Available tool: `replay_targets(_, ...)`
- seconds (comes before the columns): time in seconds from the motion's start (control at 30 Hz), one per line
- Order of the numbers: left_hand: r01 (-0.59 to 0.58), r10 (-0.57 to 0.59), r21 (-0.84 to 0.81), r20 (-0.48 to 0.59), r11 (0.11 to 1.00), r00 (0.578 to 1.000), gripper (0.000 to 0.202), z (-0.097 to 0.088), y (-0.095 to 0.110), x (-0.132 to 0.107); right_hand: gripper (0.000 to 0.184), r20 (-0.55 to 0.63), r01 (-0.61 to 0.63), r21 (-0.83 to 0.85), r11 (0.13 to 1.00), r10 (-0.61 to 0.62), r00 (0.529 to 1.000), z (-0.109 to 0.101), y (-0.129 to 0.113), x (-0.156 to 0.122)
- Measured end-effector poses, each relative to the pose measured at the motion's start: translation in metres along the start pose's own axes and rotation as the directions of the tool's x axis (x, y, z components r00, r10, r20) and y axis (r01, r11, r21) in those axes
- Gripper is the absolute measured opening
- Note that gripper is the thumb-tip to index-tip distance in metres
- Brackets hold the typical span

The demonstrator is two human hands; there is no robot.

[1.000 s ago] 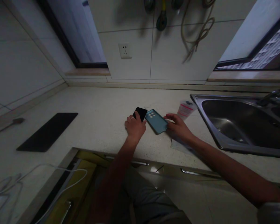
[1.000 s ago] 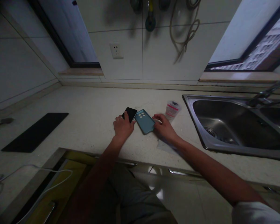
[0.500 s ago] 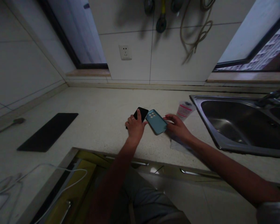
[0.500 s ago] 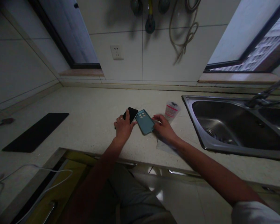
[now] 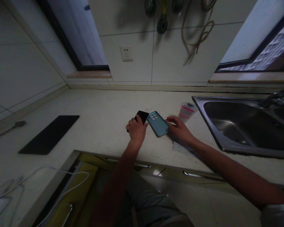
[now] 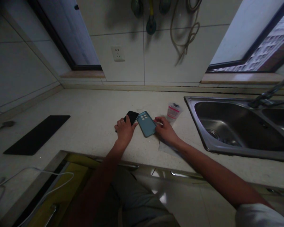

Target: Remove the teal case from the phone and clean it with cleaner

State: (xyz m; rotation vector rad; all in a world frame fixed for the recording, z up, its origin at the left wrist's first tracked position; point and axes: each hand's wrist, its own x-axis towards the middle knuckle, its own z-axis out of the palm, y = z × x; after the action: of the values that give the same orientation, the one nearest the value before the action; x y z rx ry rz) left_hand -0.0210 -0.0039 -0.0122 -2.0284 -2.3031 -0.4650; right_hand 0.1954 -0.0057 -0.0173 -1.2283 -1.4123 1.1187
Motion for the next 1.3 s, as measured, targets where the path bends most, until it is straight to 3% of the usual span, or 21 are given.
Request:
replay_targets(0.17,0.038,-0.033,0.075,-0.063,0.996,0.997,0.064,0.004,0.002,-0.002,0.047,0.073,0.024,-0.091,0.996,-0.018,0.997,-0.005,0.003,0.000)
replay_targets(0.4,0.058,-0.050,0.091,-0.086,0.994,0.995,0.058,0.004,0.002,-0.003,0.044,0.180,0.171,-0.270,0.948,-0.125,0.976,-0.005,0.001,-0.006)
replay_targets(0.7,0.075,-0.068,0.087,-0.084,0.993,0.994,0.055,-0.003,0.003,-0.004,0.033,0.400,0.357,-0.404,0.842,-0.189,0.897,-0.009,-0.018,-0.012)
replay_targets(0.83,0.075,-0.068,0.086,-0.084,0.993,0.994,0.055,-0.003,0.003,-0.004,0.040,0.542,0.373,-0.432,0.821,-0.095,0.835,-0.026,-0.035,-0.009)
replay_targets(0.93,0.074,-0.066,0.089,-0.087,0.993,0.994,0.055,-0.001,0.003,-0.004,0.057,0.628,0.393,-0.494,0.775,0.006,0.778,-0.042,-0.045,-0.010)
replay_targets(1.07,0.067,-0.059,0.075,-0.108,0.995,0.992,0.055,0.000,0.003,-0.005,0.081,0.769,0.516,-0.484,0.707,0.062,0.636,-0.054,-0.049,-0.016)
replay_targets(1.17,0.049,-0.044,0.029,-0.147,0.998,0.988,0.054,-0.003,0.003,-0.004,0.076,0.762,0.545,-0.559,0.625,0.126,0.636,-0.053,-0.048,-0.021)
replay_targets(1.3,-0.042,0.024,-0.073,-0.238,0.996,0.971,0.047,-0.005,0.004,-0.002,0.046,0.745,0.545,-0.571,0.614,0.108,0.659,-0.047,-0.045,-0.019)
